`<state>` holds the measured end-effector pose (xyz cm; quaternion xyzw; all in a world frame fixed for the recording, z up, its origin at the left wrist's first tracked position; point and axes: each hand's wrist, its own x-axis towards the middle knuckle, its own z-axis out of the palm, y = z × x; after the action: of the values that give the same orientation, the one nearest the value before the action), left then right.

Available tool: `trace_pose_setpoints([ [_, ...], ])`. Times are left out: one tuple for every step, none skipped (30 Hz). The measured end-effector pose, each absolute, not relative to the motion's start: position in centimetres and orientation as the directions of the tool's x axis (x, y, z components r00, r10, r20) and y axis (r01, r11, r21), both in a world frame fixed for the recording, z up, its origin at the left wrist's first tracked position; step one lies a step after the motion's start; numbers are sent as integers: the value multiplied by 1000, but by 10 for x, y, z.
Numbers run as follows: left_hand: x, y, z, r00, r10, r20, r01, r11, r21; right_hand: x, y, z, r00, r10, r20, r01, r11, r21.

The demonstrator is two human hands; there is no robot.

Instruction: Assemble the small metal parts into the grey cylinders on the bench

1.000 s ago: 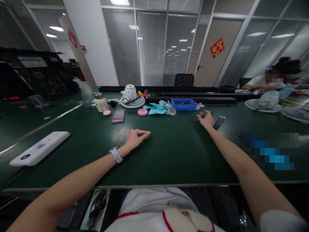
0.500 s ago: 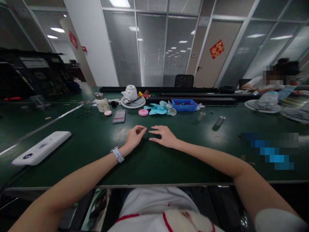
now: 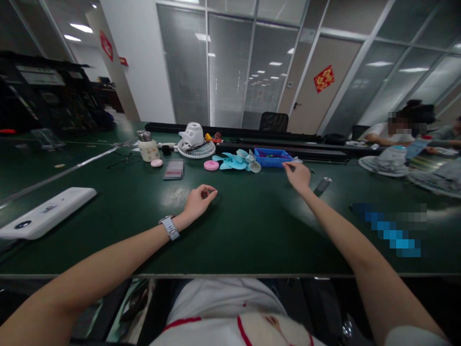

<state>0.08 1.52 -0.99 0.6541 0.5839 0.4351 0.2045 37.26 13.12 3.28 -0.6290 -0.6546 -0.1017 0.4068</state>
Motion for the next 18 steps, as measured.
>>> trace_pose_setpoints([
  [1,15,-10,-55,942,331,587,-238,774,392,138,34,195,743,641,920,88,-381],
  [1,15,-10,-46,943,331,585,-243,774,408,143,33,252,748,614,924,2,-382],
  [2,14,-10,-38,943,331,581,-249,775,420,146,32,293,757,584,922,-62,-382],
  [2,14,-10,-32,943,331,575,-254,778,428,147,30,317,770,555,919,-105,-379],
  [2,14,-10,-26,943,332,570,-259,780,434,148,27,333,778,533,916,-133,-379],
  [2,13,-10,-21,943,332,565,-263,782,436,148,25,343,781,521,913,-148,-379],
  [2,13,-10,-17,943,332,563,-265,783,437,148,23,350,779,520,911,-155,-381],
  [2,13,-11,-15,943,332,564,-266,782,437,148,22,358,774,522,909,-160,-385],
  [2,14,-11,-13,944,330,567,-265,780,436,148,21,365,767,528,907,-163,-389],
  [2,14,-12,-11,945,327,571,-262,778,435,149,20,365,764,532,907,-161,-390],
  [2,14,-13,-12,946,324,574,-259,777,434,150,20,361,763,536,908,-156,-389],
  [1,14,-13,-14,947,321,576,-255,776,434,151,20,354,764,540,910,-149,-387],
  [1,14,-13,-14,947,321,577,-254,777,434,151,19,350,762,544,912,-144,-385],
  [1,14,-13,-14,947,322,575,-255,777,434,152,19,349,760,549,912,-142,-384],
  [1,14,-13,-14,946,324,574,-258,777,435,153,19,353,756,551,911,-145,-386],
  [1,14,-12,-13,945,326,574,-260,777,437,154,18,363,752,551,908,-153,-390],
  [2,13,-12,-11,945,327,574,-262,776,438,154,18,375,748,548,904,-162,-396],
  [2,13,-11,-8,945,327,576,-263,774,439,155,17,377,750,544,903,-165,-398],
])
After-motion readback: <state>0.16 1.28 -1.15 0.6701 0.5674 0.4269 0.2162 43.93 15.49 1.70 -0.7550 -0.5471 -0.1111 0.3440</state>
